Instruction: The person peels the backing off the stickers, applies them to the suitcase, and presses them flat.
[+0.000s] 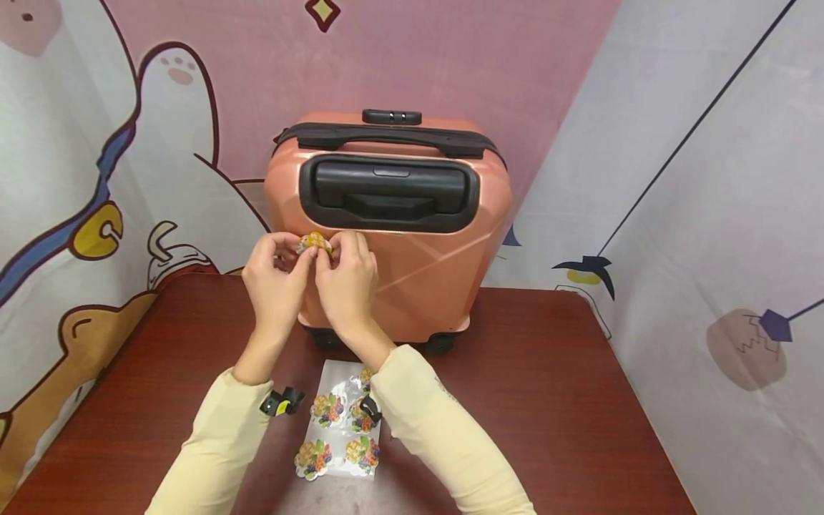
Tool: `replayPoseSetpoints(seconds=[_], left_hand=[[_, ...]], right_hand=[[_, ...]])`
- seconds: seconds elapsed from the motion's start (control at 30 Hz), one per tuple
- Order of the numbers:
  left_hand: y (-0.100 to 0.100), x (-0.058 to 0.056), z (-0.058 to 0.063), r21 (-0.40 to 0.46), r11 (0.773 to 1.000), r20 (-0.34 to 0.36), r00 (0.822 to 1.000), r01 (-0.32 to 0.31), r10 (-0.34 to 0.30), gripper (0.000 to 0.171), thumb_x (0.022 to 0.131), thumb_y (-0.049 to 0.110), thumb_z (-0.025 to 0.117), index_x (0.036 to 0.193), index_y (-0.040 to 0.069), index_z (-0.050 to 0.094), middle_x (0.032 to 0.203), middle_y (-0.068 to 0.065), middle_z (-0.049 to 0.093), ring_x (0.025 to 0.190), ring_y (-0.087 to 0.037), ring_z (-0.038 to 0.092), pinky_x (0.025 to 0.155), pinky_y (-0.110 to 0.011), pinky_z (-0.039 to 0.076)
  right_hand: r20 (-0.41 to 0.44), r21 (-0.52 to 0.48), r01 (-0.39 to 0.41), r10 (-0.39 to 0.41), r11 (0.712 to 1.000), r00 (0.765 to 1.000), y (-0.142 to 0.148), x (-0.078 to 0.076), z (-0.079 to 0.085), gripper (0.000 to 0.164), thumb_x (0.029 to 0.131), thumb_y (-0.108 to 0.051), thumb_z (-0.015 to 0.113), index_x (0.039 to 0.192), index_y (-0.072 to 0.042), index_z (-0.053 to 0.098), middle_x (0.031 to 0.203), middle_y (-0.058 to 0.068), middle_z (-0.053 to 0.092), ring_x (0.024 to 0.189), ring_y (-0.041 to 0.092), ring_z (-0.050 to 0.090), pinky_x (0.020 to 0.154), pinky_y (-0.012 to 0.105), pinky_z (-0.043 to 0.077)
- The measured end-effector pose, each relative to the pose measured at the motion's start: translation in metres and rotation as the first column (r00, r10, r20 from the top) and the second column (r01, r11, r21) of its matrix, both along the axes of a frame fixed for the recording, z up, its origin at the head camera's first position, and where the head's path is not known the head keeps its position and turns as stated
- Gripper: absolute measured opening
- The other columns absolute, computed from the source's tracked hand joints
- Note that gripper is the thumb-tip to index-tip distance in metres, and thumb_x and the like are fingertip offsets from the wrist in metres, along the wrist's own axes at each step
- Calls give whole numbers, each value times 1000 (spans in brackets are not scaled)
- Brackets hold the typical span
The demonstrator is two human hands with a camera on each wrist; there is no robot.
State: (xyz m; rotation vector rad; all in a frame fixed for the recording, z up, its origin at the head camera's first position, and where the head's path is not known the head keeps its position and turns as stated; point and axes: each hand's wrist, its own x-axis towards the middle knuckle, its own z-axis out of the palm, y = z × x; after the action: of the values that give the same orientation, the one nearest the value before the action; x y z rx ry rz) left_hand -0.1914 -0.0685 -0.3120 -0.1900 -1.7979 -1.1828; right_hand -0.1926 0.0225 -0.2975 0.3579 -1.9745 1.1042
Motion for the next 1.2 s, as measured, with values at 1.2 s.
replayPoseSetpoints(seconds=[1.2], left_hand=[[0,-2,0,-54,996,-21,997,-78,77,17,77,5,72,85,-4,60,76,-14,58,71,-27,53,65,-35,43]], right_hand=[[-61,120,145,-138,982,989,3,-1,-3,17,76,-6,71,76,-2,55,68,8,54,64,20,53,60,34,36]])
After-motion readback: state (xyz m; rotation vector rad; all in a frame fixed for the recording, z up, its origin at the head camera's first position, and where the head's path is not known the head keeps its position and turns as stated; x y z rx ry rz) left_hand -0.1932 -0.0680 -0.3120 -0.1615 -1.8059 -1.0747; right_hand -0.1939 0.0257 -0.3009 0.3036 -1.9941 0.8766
